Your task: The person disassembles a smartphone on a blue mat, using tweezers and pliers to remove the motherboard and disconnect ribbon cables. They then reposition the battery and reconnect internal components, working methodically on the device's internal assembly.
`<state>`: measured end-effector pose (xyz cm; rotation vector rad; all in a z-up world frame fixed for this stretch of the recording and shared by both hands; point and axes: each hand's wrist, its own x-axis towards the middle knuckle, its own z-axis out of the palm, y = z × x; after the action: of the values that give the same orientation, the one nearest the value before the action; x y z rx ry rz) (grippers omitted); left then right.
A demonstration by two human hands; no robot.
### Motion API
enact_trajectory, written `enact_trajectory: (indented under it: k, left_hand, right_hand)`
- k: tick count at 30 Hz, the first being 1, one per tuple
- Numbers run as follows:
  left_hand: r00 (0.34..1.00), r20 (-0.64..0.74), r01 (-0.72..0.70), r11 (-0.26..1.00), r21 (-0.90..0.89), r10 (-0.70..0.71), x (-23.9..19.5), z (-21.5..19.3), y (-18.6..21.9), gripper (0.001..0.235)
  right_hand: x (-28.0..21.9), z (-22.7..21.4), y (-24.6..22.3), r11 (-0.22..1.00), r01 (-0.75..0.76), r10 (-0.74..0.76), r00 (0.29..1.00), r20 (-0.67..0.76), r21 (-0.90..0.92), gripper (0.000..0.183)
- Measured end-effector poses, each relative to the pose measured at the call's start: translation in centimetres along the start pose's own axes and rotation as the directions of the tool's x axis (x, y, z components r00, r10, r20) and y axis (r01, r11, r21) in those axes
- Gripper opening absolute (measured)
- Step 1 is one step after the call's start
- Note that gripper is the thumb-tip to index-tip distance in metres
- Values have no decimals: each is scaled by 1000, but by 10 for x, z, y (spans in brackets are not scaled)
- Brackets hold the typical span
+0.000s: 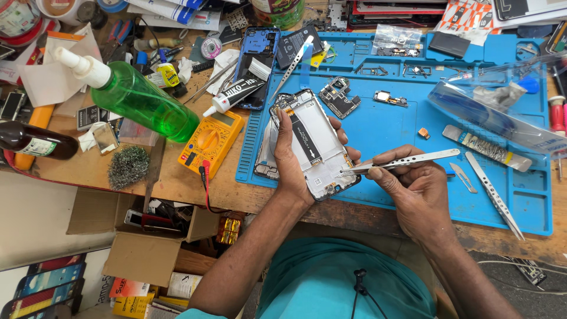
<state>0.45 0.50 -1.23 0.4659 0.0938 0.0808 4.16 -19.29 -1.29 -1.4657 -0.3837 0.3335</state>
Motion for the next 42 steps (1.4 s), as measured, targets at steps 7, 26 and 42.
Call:
enact_trajectory:
  k: [7,26,42]
  left_hand:
    - [1000,-9,-1,1000,17,1,0,-1,0,93]
    - [975,-77,-181,950,255,206,-14,20,-4,54]
    - [967,238,-250,480,841,86,-60,7,7,102]
  right_hand:
    - [-1,0,5,998,-26,27,999,-22,51,20]
    - [-16,-57,-44,994,72,-90,971,-220,-86,12]
    - [2,-26,-28,960,-233,213,967,137,156,28]
